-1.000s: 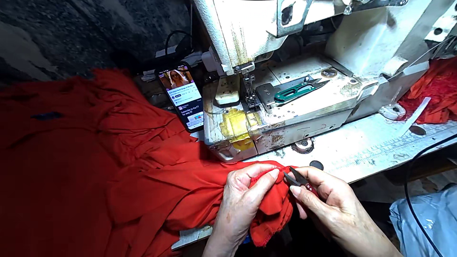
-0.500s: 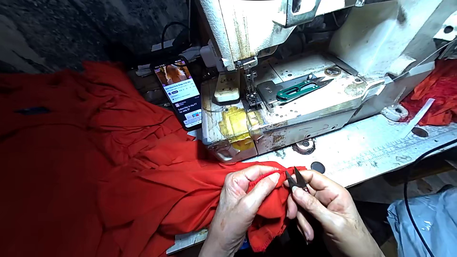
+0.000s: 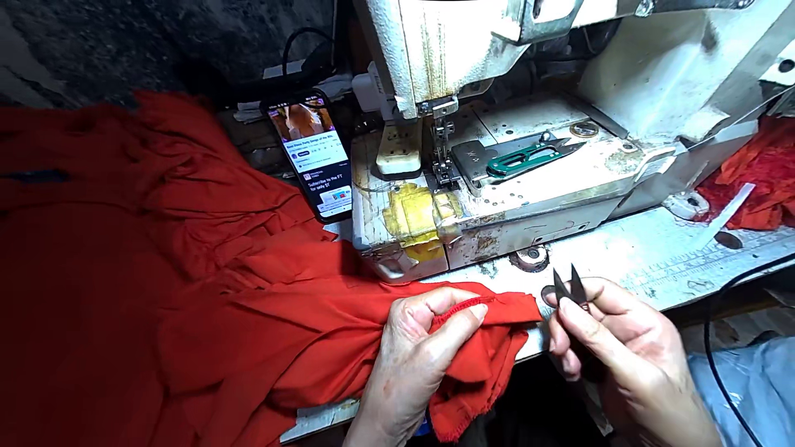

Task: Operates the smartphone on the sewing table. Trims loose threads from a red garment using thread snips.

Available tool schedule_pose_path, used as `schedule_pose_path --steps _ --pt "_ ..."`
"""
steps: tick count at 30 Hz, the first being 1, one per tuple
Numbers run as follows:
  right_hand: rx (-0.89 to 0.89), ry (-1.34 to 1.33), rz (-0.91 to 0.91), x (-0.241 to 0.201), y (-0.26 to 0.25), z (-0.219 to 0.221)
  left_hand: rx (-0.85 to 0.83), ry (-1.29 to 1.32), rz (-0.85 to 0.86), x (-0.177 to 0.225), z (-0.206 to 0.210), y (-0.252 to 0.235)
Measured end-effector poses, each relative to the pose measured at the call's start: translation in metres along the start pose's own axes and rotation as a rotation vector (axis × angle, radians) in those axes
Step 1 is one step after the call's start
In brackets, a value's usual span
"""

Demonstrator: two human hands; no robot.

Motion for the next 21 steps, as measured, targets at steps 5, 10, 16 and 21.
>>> schedule_pose_path --steps 5,10,16,21 --pt "-0.135 0.382 -0.568 0.011 -0.005 0.011 -0.01 0.001 -0.001 -0.001 0.0 0.0" --pt "-0.251 0.549 -0.745 0.023 -0.018 0.025 -0.032 -0.035 0.04 -0.002 -0.003 0.0" --pt "-0.125 0.34 -0.407 0.016 -0.032 0.019 -0.089 -0.088 0.069 -0.002 -0.007 0.002" --pt "0.029 0.214 -0.208 0.015 -0.034 0.005 -0.06 -0.084 0.049 -0.003 -0.006 0.001"
Point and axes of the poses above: each hand's wrist, its own y-axis away from the middle knuckle, its own z-axis out of the palm, x = y × z, the point moved 2 cm from there along -y, towards the middle knuckle, and after that the axes turned 6 degrees about -y, right-handed, at the moved point
